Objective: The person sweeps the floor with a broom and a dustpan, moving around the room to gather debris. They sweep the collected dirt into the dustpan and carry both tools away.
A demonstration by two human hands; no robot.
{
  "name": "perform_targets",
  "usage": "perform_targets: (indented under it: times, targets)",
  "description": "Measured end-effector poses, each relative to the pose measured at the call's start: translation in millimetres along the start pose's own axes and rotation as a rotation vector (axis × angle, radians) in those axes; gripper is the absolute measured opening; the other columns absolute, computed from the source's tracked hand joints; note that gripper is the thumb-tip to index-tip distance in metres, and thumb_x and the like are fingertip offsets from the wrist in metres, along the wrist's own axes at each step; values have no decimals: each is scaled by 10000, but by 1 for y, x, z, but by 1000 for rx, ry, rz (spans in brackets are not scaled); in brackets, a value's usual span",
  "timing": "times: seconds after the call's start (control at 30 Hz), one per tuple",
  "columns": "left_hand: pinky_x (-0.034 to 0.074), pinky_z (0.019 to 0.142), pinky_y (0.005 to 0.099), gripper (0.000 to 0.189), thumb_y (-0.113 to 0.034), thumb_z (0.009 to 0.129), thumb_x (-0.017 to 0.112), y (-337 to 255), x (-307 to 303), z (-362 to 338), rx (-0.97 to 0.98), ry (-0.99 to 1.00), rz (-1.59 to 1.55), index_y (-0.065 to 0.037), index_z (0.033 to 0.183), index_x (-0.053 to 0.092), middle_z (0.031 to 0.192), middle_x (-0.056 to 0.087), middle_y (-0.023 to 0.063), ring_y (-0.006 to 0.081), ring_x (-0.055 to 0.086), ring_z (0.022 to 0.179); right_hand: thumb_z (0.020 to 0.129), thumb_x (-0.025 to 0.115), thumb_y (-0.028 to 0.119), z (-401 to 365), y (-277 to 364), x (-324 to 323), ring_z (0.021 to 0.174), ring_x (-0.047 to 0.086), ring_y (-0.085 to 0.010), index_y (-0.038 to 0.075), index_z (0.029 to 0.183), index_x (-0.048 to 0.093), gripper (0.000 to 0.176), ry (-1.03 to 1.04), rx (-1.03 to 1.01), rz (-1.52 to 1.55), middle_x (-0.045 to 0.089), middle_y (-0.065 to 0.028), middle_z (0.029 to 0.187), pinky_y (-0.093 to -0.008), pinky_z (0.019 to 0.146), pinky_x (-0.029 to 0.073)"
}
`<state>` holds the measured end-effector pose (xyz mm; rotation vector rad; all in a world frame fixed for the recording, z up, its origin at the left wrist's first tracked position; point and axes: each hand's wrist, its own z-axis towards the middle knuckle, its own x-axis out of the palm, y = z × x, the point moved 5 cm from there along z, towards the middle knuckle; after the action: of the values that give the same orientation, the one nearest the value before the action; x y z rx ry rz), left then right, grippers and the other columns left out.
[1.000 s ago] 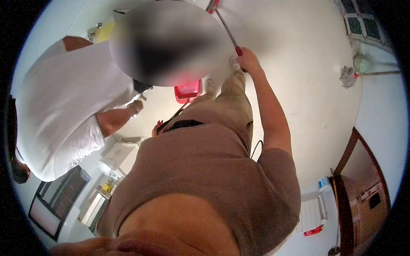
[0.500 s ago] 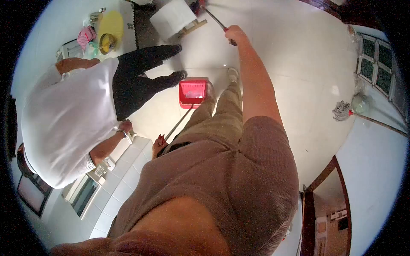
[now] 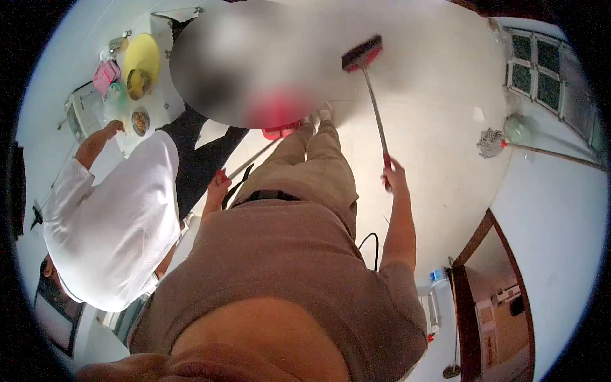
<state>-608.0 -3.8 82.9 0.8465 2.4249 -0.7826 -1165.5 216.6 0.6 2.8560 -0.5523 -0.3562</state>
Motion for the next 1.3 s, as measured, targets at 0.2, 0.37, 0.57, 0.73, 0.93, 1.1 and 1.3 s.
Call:
perform_targets:
  times: [0.2, 0.37, 0.57, 0.73, 0.93, 1.1, 1.3]
  targets:
    - [396, 426, 284, 209, -148, 697, 618, -59, 16, 23, 76, 99, -75, -21, 841, 534, 590, 518, 46, 127, 505, 461, 760, 512, 5, -69, -75, -1, 395, 429, -120, 112, 1277, 409, 538, -160, 173, 255, 471, -39, 561, -265, 312, 369]
    - [383, 422, 285, 215, -148, 700, 619, -70, 30, 54, 129, 134, -46, -21, 851, 533, 601, 512, 38, 115, 480, 463, 739, 572, 41, -104, -32, 31, 448, 463, -104, 20, 1247, 437, 526, -176, -43, 165, 499, -22, 595, -257, 345, 353]
    - [388, 442, 294, 250, -151, 693, 619, -99, 25, 53, 106, 143, 106, -13, 882, 531, 609, 507, 46, 132, 475, 469, 745, 581, 83, -79, 57, 52, 447, 477, -110, 63, 1240, 463, 509, -67, -296, -18, 518, -29, 581, -266, 391, 383]
    - [391, 433, 296, 217, -143, 699, 624, -113, 41, 51, 81, 106, 64, -15, 849, 535, 605, 513, 50, 142, 481, 456, 733, 583, 165, 40, 171, 87, 465, 512, -157, 96, 1195, 509, 473, -313, -1195, -348, 567, -91, 632, -308, 439, 431]
    - [384, 413, 279, 221, -142, 687, 637, -168, 71, 20, 190, 77, 201, -15, 844, 547, 572, 512, 40, 128, 485, 436, 726, 550, 114, 135, 294, 97, 464, 508, -155, 83, 1121, 553, 396, 188, -431, -230, 534, -76, 605, -303, 426, 421]
    - [375, 420, 282, 250, -150, 677, 627, -225, 88, 21, 165, 33, 222, -3, 861, 543, 594, 502, 34, 130, 468, 449, 742, 545, 83, 160, 263, 19, 454, 486, -140, 105, 1178, 517, 437, 134, -385, -189, 517, -59, 591, -295, 389, 399]
    - [365, 446, 291, 181, -147, 698, 590, -323, 116, 6, 189, 49, 267, -6, 797, 538, 590, 482, 30, 120, 449, 487, 772, 531, 34, 79, 115, -98, 398, 445, -120, 111, 1220, 482, 457, -18, -119, 239, 493, -26, 556, -279, 349, 383]
